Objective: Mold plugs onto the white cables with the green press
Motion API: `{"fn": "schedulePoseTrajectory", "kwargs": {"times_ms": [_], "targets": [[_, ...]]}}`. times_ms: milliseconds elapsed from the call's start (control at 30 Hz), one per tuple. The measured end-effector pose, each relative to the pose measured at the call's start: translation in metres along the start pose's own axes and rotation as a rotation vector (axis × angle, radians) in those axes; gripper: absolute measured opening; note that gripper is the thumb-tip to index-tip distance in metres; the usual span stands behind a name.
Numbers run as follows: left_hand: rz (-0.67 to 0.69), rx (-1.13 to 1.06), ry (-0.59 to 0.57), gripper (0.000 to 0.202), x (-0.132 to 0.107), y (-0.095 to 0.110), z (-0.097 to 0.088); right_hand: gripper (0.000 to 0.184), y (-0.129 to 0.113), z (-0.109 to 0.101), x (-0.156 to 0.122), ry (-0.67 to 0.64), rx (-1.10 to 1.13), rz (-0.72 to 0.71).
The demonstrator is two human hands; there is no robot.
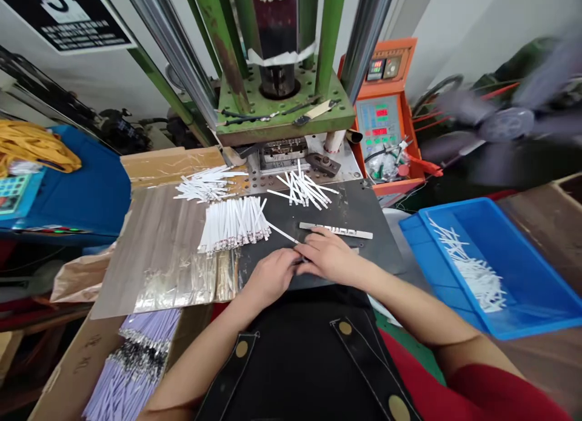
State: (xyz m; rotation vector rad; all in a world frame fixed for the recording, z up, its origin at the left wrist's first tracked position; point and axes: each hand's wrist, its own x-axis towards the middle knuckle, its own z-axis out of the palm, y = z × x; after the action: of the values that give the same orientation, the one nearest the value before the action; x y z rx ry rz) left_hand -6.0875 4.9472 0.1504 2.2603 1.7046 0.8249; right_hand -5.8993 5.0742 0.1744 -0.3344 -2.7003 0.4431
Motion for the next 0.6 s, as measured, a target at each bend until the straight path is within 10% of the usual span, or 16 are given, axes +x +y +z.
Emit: {"fn": "schedulePoseTrajectory", "kwargs": {"times_ms": [133,267,600], "targets": [[0.117,0.112,0.041,0.013,-0.001,0.001,0.006,0.038,0.023,-0.039,-0.079,0.416,-0.172,0.477],[0.022,0.111,0.098,0.013,-0.013,-0.007,0.01,0.041,0.053,-0.058,-0.112,0.294,-0.286,0.578],[-0.197,0.17,-0.023,0.02,-0.023,-0.014,-0.032,0.024,-0.026,0.033,0.067,-0.415,-0.139,0.453]]}}
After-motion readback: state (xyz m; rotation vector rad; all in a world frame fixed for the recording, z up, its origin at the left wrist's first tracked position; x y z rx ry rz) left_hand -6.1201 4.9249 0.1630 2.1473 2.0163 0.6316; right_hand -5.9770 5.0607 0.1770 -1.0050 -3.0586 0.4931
